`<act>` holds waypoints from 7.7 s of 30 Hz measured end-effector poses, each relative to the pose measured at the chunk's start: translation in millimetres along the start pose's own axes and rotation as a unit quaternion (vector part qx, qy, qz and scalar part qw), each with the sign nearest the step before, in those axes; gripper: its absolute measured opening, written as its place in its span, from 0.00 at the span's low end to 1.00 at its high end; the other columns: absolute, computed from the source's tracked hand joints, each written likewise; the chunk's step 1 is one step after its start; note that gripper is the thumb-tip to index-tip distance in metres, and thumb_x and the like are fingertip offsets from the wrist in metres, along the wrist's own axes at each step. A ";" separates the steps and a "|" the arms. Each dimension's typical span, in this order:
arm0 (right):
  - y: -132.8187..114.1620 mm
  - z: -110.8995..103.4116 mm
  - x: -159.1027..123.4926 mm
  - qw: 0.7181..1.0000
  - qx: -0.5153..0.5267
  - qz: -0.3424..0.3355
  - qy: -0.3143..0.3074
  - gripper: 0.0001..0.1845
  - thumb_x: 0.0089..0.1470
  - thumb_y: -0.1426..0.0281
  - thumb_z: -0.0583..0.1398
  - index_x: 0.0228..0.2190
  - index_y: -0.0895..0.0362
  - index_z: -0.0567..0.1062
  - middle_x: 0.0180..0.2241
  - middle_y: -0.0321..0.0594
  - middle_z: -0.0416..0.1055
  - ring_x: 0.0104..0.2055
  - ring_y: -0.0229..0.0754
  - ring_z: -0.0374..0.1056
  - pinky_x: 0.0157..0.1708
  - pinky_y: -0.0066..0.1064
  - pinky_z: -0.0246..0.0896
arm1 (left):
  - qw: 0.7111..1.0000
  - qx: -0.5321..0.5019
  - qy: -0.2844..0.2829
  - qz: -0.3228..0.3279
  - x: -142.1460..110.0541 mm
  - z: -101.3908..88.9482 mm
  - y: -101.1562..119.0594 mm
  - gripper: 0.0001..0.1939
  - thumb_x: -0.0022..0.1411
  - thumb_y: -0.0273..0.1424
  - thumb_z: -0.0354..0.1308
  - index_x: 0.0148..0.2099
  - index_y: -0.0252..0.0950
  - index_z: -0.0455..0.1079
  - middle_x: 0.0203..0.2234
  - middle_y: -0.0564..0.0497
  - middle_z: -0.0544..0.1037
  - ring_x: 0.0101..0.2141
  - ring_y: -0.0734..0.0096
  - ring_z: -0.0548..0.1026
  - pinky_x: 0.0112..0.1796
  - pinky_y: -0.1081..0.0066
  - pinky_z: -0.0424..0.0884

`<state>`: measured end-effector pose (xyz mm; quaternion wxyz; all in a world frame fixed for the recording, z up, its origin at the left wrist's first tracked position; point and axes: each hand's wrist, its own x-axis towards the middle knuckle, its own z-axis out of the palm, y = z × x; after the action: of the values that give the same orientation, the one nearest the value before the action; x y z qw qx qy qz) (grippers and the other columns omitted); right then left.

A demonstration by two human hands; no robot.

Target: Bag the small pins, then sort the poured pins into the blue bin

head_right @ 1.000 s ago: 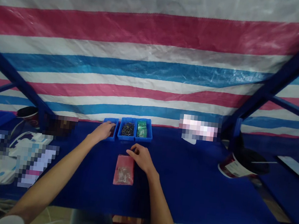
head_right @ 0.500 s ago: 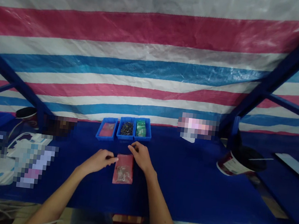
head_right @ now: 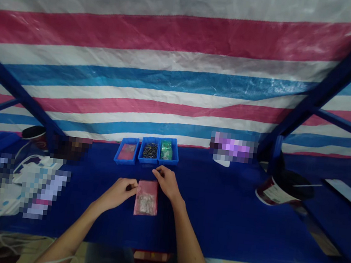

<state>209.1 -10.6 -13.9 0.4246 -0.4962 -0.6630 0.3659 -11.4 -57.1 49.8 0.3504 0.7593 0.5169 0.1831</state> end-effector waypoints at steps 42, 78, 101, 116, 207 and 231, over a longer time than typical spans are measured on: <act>-23.7 9.3 -5.3 0.994 0.091 -0.034 0.047 0.18 0.59 0.56 0.61 0.39 0.57 0.80 0.35 0.43 0.77 0.35 0.47 0.71 0.37 0.34 0.66 | 0.970 -0.125 0.183 0.096 61.5 37.1 -29.5 0.21 0.66 0.46 0.53 0.28 0.34 0.66 0.22 0.53 0.66 0.25 0.72 0.62 0.29 0.72 0.58; -25.7 14.4 -9.4 0.994 -0.049 -0.094 0.018 0.14 0.63 0.62 0.56 0.30 0.56 0.75 0.27 0.38 0.73 0.29 0.42 0.65 0.34 0.31 0.56 | 0.961 -0.200 0.144 0.126 62.4 33.7 -33.5 0.21 0.66 0.45 0.56 0.36 0.31 0.76 0.30 0.47 0.77 0.31 0.65 0.71 0.35 0.71 0.65; -24.8 19.6 -11.1 0.996 -0.004 -0.086 0.034 0.18 0.63 0.58 0.58 0.28 0.57 0.77 0.27 0.38 0.74 0.28 0.42 0.65 0.32 0.30 0.59 | 0.949 -0.243 0.155 0.127 62.5 37.2 -36.7 0.23 0.69 0.43 0.53 0.27 0.31 0.69 0.23 0.52 0.71 0.26 0.73 0.66 0.30 0.74 0.61; -25.6 21.6 -8.4 0.995 0.059 -0.041 0.062 0.19 0.63 0.57 0.58 0.30 0.59 0.77 0.25 0.37 0.71 0.26 0.40 0.63 0.27 0.28 0.55 | 0.954 -0.210 0.152 0.148 60.3 36.5 -33.5 0.22 0.69 0.42 0.53 0.32 0.31 0.75 0.25 0.49 0.76 0.27 0.69 0.71 0.31 0.73 0.64; -14.0 20.6 -8.8 0.998 0.014 -0.061 0.019 0.17 0.62 0.60 0.58 0.26 0.56 0.77 0.23 0.35 0.71 0.27 0.41 0.60 0.33 0.32 0.54 | 0.957 -0.254 0.103 0.090 65.1 34.4 -38.3 0.24 0.66 0.45 0.54 0.25 0.32 0.64 0.19 0.56 0.62 0.23 0.76 0.60 0.26 0.75 0.54; -13.1 18.7 -4.4 0.993 0.105 -0.020 0.057 0.16 0.61 0.59 0.59 0.28 0.57 0.73 0.25 0.35 0.68 0.28 0.40 0.60 0.31 0.30 0.56 | 0.951 -0.271 0.133 0.070 64.9 34.1 -36.2 0.21 0.65 0.45 0.57 0.29 0.32 0.69 0.21 0.55 0.65 0.24 0.74 0.61 0.28 0.74 0.56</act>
<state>187.8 -19.2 -9.8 0.5185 -0.4555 -0.6059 0.3957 12.6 -1.5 -5.1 0.4573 0.6389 0.4351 0.4396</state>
